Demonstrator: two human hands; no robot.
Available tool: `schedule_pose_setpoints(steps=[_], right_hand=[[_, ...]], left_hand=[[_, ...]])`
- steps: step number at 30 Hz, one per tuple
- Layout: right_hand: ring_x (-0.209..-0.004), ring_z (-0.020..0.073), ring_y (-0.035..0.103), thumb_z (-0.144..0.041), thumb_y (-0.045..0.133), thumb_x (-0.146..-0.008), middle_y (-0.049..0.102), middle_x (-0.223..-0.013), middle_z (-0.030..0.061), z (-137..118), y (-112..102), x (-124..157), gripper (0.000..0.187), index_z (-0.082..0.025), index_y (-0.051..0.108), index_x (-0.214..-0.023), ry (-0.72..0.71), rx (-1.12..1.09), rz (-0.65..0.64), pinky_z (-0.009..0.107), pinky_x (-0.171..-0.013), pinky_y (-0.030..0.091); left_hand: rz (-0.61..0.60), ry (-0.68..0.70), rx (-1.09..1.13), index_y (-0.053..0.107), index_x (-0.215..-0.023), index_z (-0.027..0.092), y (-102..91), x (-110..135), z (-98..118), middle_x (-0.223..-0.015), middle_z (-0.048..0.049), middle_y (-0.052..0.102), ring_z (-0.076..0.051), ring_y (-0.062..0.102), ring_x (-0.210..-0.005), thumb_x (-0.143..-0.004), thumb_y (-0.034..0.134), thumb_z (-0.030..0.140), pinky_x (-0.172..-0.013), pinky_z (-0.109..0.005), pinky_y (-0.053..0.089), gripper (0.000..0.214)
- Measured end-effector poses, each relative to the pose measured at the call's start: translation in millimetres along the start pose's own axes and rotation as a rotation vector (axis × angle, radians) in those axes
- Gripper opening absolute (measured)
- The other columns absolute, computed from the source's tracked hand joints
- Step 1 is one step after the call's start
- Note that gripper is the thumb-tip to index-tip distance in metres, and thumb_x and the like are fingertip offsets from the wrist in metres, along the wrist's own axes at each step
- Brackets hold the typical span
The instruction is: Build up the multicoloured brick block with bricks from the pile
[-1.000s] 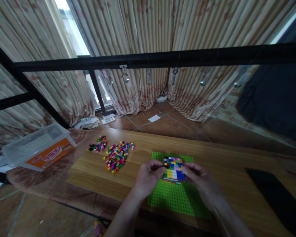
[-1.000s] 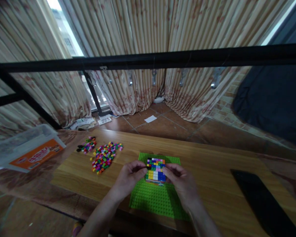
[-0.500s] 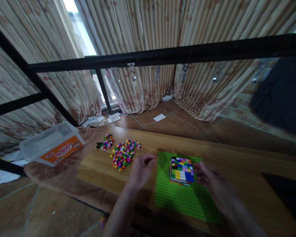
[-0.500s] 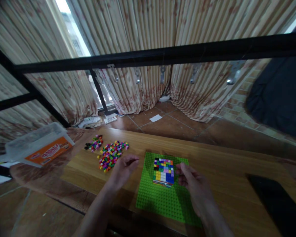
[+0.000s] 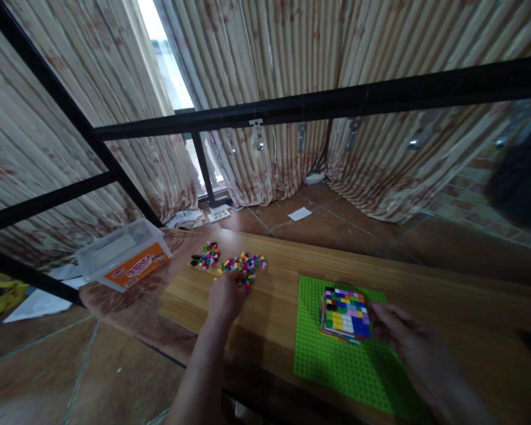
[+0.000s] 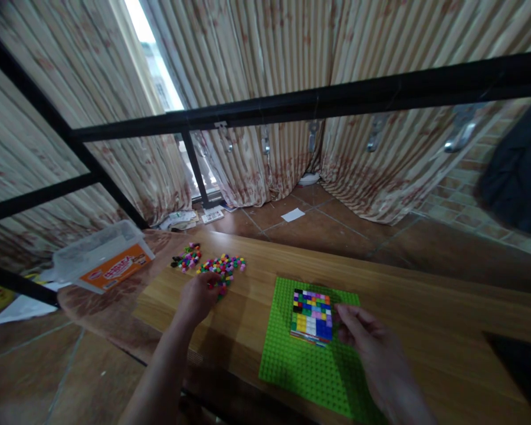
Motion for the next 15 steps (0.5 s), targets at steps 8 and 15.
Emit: schedule_pose_setpoints(steps=[8,15], right_hand=[[-0.072,0.0204,0.06,-0.059,0.076,-0.062,0.07,-0.073,0.0036,3,2,0,0.042,-0.021,0.076,-0.079,0.01,0.034,-0.015,0.029,-0.062,0.049],[-0.074,0.0209,0.061,-0.06,0.077,-0.059,0.071,-0.076,0.004,1,4,1,0.044,-0.02,0.076,-0.079,0.029,0.028,-0.02,0.029,-0.063,0.05]], left_hand=[[0.025,0.121,-0.469,0.074,-0.098,0.021,21.4,-9,27,-0.102,-0.01,0.07,-0.023,0.063,-0.095,-0.084,0.059,0.024,-0.081,-0.03,0.044,0.021],[0.041,0.119,-0.515,0.073,-0.086,0.019,26.9,-11,27,-0.095,-0.0111,0.068,-0.024,0.064,-0.09,-0.086,0.052,0.018,-0.077,-0.031,0.046,0.021]])
Point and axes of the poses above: each hand's wrist, its own x-axis away from the middle knuckle, its own y-axis out of the palm, z = x × y, the point moved 10 cm from there along -x, towards the middle knuckle
